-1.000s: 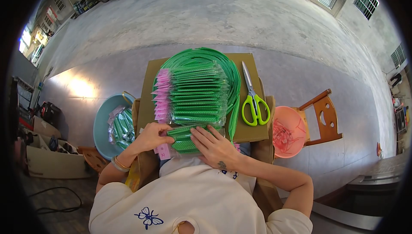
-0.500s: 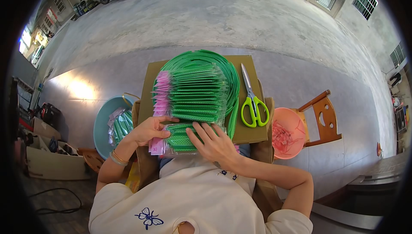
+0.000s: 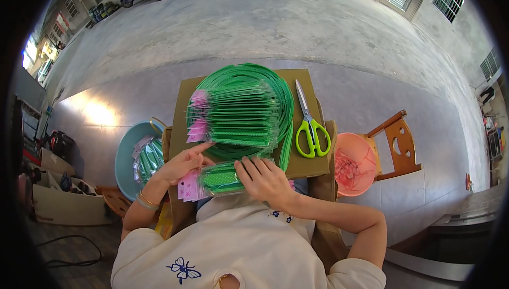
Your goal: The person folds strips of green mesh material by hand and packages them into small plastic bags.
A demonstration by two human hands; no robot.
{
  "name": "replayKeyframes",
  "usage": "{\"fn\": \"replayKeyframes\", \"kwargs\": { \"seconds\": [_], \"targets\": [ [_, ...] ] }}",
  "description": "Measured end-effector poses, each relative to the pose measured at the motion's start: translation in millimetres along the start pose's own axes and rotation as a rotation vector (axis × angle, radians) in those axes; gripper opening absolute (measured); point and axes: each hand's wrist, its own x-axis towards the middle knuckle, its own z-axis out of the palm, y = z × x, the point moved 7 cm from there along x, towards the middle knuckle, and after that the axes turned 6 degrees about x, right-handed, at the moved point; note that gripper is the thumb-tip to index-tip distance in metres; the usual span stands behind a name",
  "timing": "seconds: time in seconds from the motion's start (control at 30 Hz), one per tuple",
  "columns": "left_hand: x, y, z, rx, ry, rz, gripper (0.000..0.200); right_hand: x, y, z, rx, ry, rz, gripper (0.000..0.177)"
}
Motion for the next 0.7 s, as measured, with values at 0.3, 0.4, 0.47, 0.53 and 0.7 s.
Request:
{"fn": "replayKeyframes", "kwargs": {
  "seconds": [0.3, 0.4, 0.47, 0.53, 0.7],
  "targets": [
    [2.8, 27.5, -8.0, 0.421, 0.096, 0.244, 0.059, 23.3, 27.8, -5.2, -0.049, -0.067, 0.139, 0.026],
    [-2.4, 45.8, -17.1, 0.545, 0.233, 0.272, 0.053, 32.3, 38.7, -7.7, -0.028, -0.068, 0.147, 0.02],
    [-13.7, 69.2, -16.1, 0.709, 0.349, 0.267, 0.053, 38.5, 49.5, -9.8, 0.081, -0.151, 0.202, 0.018],
    [-22.3, 89.6, -11.2, 0.995, 0.524, 0.44, 0.054, 44.1, 62.3, -9.6, 0.192, -0.217, 0.239, 0.017],
    [-29.3, 110.8, 43.8, 1.511, 0.608, 0.906, 0.062, 61.9, 91.8, 2.1, 0.346, -0.356, 0.257, 0.013]
  ]
}}
